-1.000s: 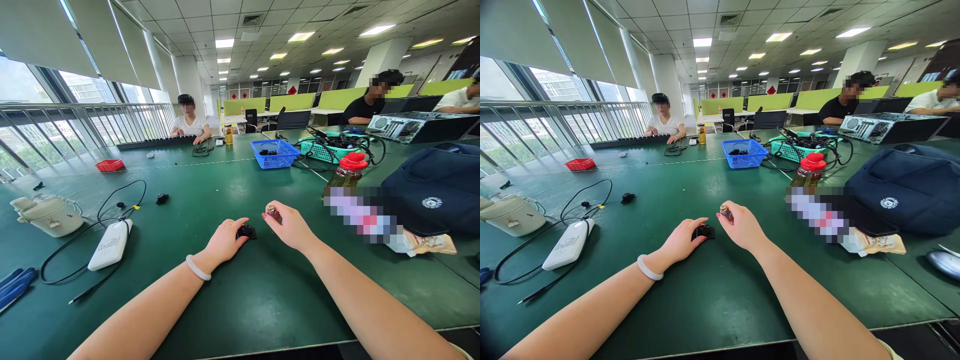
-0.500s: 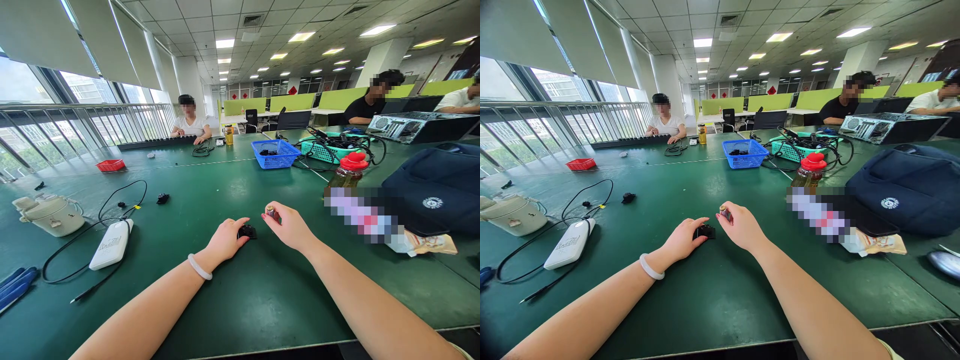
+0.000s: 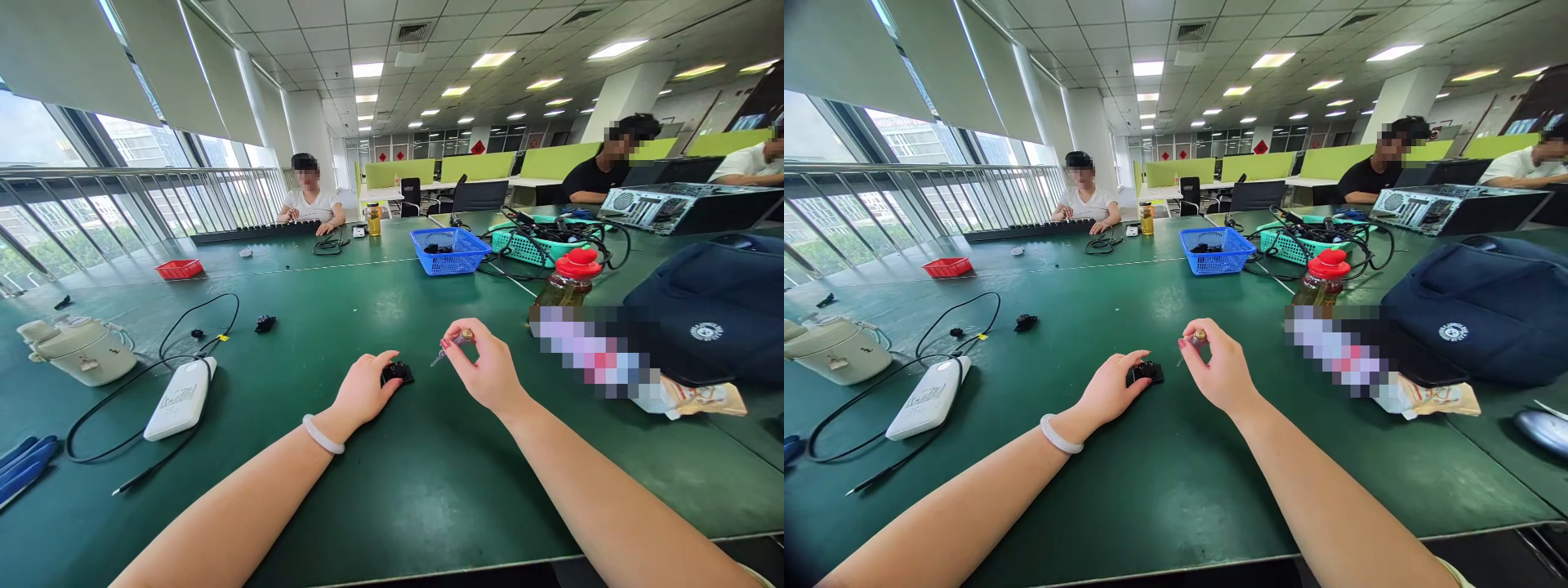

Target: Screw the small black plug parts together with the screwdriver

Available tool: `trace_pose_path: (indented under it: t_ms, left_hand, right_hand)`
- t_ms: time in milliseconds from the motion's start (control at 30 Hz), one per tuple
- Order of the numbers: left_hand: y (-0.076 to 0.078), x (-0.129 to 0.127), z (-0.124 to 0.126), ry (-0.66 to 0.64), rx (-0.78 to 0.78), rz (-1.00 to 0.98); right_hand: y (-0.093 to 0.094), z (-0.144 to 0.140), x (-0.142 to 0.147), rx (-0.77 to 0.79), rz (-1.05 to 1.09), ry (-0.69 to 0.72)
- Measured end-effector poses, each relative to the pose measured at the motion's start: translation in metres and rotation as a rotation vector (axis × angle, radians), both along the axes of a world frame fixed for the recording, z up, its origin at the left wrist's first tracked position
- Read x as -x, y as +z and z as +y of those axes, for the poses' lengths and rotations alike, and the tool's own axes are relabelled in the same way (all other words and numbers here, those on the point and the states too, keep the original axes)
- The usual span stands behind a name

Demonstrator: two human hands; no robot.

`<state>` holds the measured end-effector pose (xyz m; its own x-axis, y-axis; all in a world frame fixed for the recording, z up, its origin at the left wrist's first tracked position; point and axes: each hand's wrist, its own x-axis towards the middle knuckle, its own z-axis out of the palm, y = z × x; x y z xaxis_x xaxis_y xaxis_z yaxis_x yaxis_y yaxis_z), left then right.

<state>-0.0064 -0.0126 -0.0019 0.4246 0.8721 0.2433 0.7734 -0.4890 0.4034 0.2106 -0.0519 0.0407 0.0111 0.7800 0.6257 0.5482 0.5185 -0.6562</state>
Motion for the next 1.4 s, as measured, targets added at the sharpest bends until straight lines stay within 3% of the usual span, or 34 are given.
trace_pose_path:
  t_ms: [167,433,867,967,1200,1400]
  left_hand:
    - [-0.002,0.002,0.005,0.071,-0.007,-0.016]
    - [-0.004,0.004,0.009,0.083,0.008,-0.053]
    - [-0.006,0.006,0.011,0.063,0.019,-0.025]
    - [-0.003,0.006,0.009,0.070,0.019,-0.014]
    - [-0.002,0.006,0.008,0.095,0.055,0.002]
    - [-0.002,0.007,0.008,0.087,0.064,0.007]
  right_hand:
    - [-0.005,-0.003,0.006,-0.045,-0.022,0.095]
    - [-0.011,-0.001,0.012,-0.081,-0.122,0.237]
    - [-0.014,0.001,0.015,0.078,-0.235,0.239]
    - [-0.010,0.001,0.012,0.070,-0.242,0.158]
    - [-0.004,0.011,-0.011,0.012,-0.100,-0.196]
    - [-0.009,0.018,-0.013,0.123,-0.142,-0.184]
